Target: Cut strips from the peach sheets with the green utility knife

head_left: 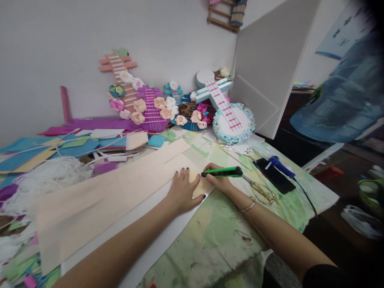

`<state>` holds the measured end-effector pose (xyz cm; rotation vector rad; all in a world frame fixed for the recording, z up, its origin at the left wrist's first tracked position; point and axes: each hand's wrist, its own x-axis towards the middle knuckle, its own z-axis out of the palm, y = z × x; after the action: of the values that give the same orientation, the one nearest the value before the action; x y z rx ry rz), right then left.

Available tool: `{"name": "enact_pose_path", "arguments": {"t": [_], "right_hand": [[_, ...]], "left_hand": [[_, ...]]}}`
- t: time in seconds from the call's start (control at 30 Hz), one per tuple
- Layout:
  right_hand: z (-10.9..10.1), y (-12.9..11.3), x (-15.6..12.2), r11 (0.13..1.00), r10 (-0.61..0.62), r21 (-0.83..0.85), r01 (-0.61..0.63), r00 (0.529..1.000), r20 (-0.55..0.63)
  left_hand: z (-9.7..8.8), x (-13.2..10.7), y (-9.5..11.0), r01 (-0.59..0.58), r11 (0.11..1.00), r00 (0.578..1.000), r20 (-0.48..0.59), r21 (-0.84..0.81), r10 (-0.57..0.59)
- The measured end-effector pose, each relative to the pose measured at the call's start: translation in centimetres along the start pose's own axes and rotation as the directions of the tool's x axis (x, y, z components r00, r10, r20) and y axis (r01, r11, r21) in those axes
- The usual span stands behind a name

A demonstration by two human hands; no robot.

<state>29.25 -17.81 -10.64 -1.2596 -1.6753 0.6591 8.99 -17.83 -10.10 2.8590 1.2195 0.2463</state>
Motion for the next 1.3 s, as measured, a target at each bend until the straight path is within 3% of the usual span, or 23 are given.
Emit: {"name": "enact_pose_path", "arguments": {"t": [1.3], "right_hand": [[-0.11, -0.52, -0.23, 1.0, -0.004, -0.002, 0.004, 1.0, -0.003]], "left_hand": [[-0.26, -0.02, 0.06, 0.001, 1.0, 1.0, 0.004, 0.006, -0.001]]}}
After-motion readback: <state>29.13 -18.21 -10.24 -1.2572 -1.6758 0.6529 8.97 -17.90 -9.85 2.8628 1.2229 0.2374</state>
